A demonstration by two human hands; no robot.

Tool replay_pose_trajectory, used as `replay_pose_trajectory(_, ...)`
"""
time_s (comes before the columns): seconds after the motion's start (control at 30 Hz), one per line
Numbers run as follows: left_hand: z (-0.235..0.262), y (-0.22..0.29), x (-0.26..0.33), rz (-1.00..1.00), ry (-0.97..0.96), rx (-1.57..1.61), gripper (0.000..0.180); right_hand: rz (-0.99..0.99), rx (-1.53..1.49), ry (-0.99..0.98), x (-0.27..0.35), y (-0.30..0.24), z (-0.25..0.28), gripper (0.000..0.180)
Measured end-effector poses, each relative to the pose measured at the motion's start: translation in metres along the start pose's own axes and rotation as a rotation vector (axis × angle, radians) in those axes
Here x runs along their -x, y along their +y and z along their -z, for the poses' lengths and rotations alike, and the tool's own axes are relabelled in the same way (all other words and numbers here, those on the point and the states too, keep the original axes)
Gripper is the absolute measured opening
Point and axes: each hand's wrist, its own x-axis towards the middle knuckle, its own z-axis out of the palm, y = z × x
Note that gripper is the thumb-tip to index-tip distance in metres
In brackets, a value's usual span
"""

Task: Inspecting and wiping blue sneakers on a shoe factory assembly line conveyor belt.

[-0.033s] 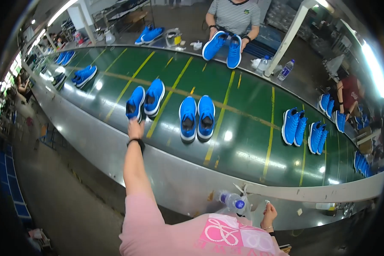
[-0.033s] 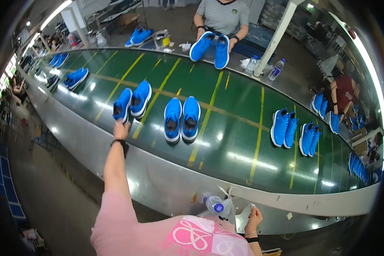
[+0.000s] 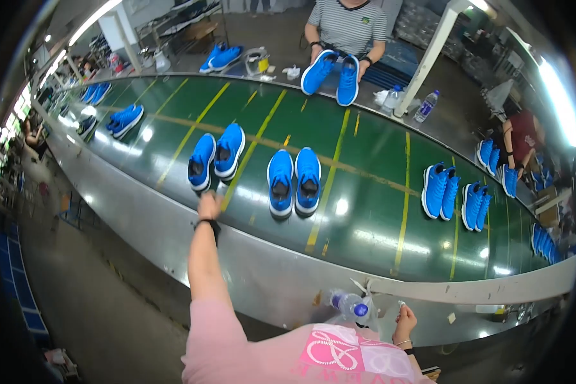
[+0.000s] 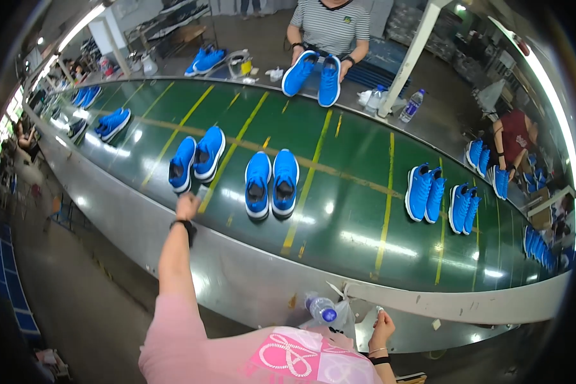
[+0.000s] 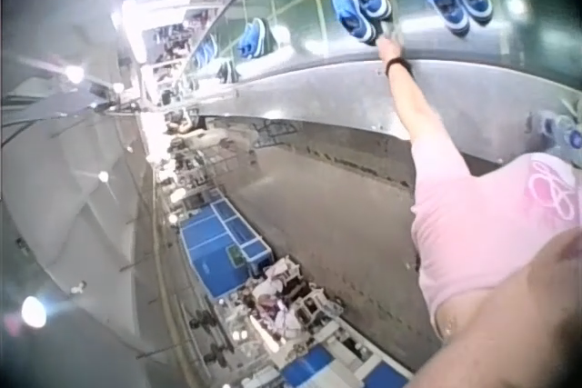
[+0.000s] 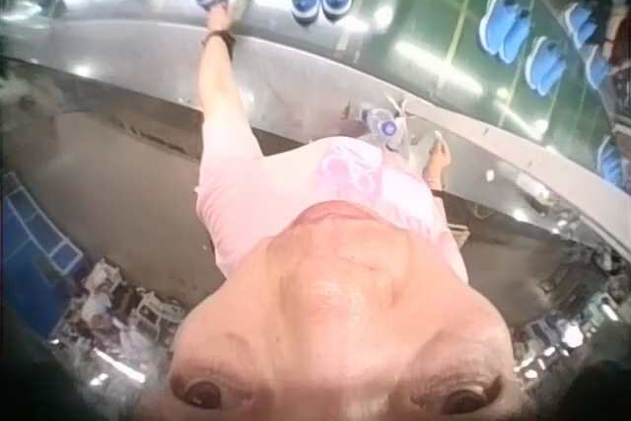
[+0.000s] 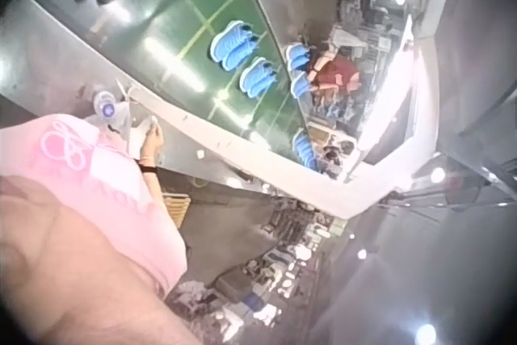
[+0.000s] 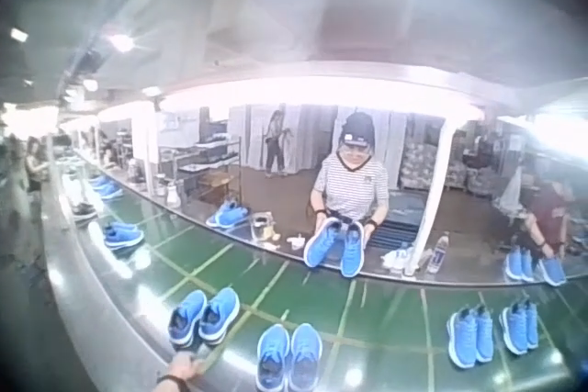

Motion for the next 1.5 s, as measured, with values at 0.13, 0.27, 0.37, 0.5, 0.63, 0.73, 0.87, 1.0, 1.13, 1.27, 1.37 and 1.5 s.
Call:
replay_pose_trajectory(0.13, -0.058, 0.049, 0.058, -0.131, -0.136, 0.229, 0.023, 0.040, 0.041, 0.027, 0.010, -0.001, 0.000, 0.021)
replay_pose_trajectory(0.27, -0.047, 0.048, 0.105, -0.182, -0.006, 0.350, 0.016, 0.072, 0.018, -0.048, 0.013, -0.010, -0.004, 0.022)
replay_pose_trajectory(0.37, -0.038, 0.056, 0.132, -0.164, 0.079, 0.367, 0.013, 0.066, 0.045, -0.041, 0.010, -0.017, -0.007, 0.022)
replay_pose_trajectory(0.5, -0.026, 0.041, 0.169, -0.211, 0.115, 0.426, 0.012, 0.080, 0.046, -0.124, -0.008, -0.017, -0.012, 0.023)
replay_pose_trajectory(0.63, -0.014, 0.039, 0.225, -0.152, 0.060, 0.463, 0.012, 0.085, -0.017, -0.142, -0.027, -0.017, -0.021, 0.023)
replay_pose_trajectory(0.73, -0.025, 0.031, 0.284, -0.132, 0.008, 0.404, 0.013, 0.199, -0.017, -0.127, -0.036, -0.026, -0.008, 0.024)
replay_pose_trajectory(0.87, -0.029, 0.069, 0.385, -0.258, -0.130, 0.027, 0.012, 0.390, 0.073, 0.039, -0.055, -0.050, 0.066, 0.019)
replay_pose_trajectory(1.0, -0.057, 0.039, 0.457, -0.249, -0.323, 0.069, 0.012, 0.508, 0.165, 0.349, -0.101, -0.073, 0.178, 0.014)
replay_pose_trajectory(1.13, -0.080, 0.098, 0.466, -0.270, -0.525, 0.053, 0.013, 0.633, 0.209, 0.701, -0.156, -0.092, 0.328, 0.010)
replay_pose_trajectory(1.27, -0.112, 0.159, 0.482, -0.238, -0.673, 0.074, 0.013, 0.740, 0.426, 0.985, -0.215, -0.128, 0.464, 0.012)
replay_pose_trajectory(1.37, -0.126, 0.207, 0.499, -0.181, -0.755, 0.082, 0.014, 0.794, 0.505, 1.160, -0.259, -0.145, 0.537, 0.017)
replay_pose_trajectory(1.5, -0.127, 0.352, 0.540, -0.350, -0.584, 0.180, 0.014, 0.829, 0.677, 1.300, -0.294, -0.150, 0.632, 0.019)
